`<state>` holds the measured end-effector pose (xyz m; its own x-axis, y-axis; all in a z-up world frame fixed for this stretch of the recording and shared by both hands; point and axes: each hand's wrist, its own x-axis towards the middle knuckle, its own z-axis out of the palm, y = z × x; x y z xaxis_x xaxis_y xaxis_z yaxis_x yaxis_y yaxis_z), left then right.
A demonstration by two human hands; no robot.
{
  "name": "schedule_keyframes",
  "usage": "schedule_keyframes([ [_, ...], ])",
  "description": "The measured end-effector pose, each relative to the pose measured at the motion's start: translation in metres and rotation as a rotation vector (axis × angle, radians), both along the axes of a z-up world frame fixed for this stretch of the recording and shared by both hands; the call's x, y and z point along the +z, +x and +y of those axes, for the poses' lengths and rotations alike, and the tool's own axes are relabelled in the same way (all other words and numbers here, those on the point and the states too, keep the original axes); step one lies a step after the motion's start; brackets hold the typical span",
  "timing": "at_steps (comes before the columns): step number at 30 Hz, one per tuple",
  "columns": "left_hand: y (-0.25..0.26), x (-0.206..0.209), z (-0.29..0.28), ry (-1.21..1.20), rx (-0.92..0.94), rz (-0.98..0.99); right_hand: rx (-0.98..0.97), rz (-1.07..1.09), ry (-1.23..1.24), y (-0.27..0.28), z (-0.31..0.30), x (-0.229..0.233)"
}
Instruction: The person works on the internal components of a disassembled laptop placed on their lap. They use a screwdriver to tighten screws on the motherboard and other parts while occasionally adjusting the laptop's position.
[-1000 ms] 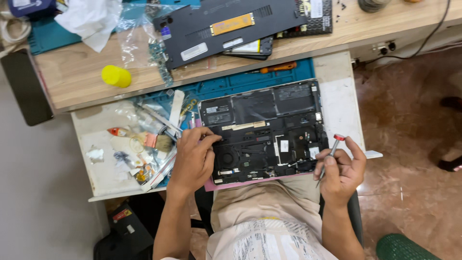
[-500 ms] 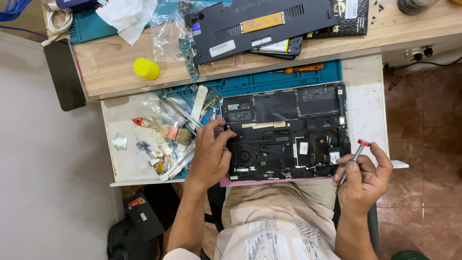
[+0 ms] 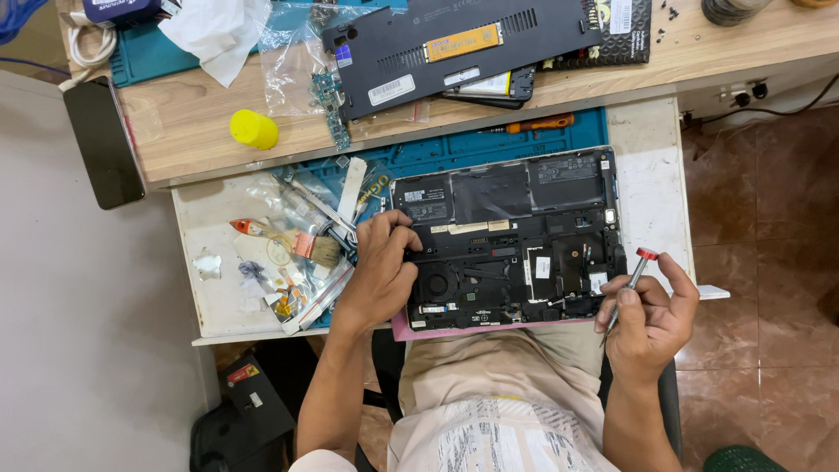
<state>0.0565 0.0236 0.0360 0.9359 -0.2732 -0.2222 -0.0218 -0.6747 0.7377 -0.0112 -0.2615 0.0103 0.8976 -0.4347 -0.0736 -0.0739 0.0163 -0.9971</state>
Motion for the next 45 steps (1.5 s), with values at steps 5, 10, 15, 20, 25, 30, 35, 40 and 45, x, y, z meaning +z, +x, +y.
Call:
schedule_keyframes([
  [5,-0.001,0.002,0.001,-0.020,0.007,-0.008,0.012,-0.003,-0.015,0.001,0.001,0.002],
  [10,0.004,-0.001,0.004,-0.027,-0.013,0.023,0.015,-0.013,-0.003,0.001,0.002,0.002],
  [15,0.003,0.009,0.006,-0.071,0.022,0.069,-0.020,-0.020,0.021,0.004,0.008,0.009],
  [20,0.004,0.002,0.008,-0.070,0.013,0.037,0.012,-0.012,-0.030,0.002,0.008,0.011],
  [25,0.002,-0.008,0.014,-0.086,-0.031,-0.066,0.052,-0.019,-0.062,0.002,0.005,0.008],
  [30,0.004,-0.014,0.014,-0.069,-0.044,-0.087,0.058,-0.009,-0.106,0.002,0.007,0.016],
  [35,-0.009,0.002,0.011,-0.033,-0.024,-0.257,0.322,-0.151,-0.292,0.006,0.009,0.028],
  [40,-0.039,0.012,0.010,-0.063,0.060,-0.386,0.673,-0.324,-0.475,0.058,0.053,0.064],
  [45,-0.086,0.005,0.000,-0.108,0.251,-0.297,1.012,-0.241,-0.774,0.092,0.098,0.061],
])
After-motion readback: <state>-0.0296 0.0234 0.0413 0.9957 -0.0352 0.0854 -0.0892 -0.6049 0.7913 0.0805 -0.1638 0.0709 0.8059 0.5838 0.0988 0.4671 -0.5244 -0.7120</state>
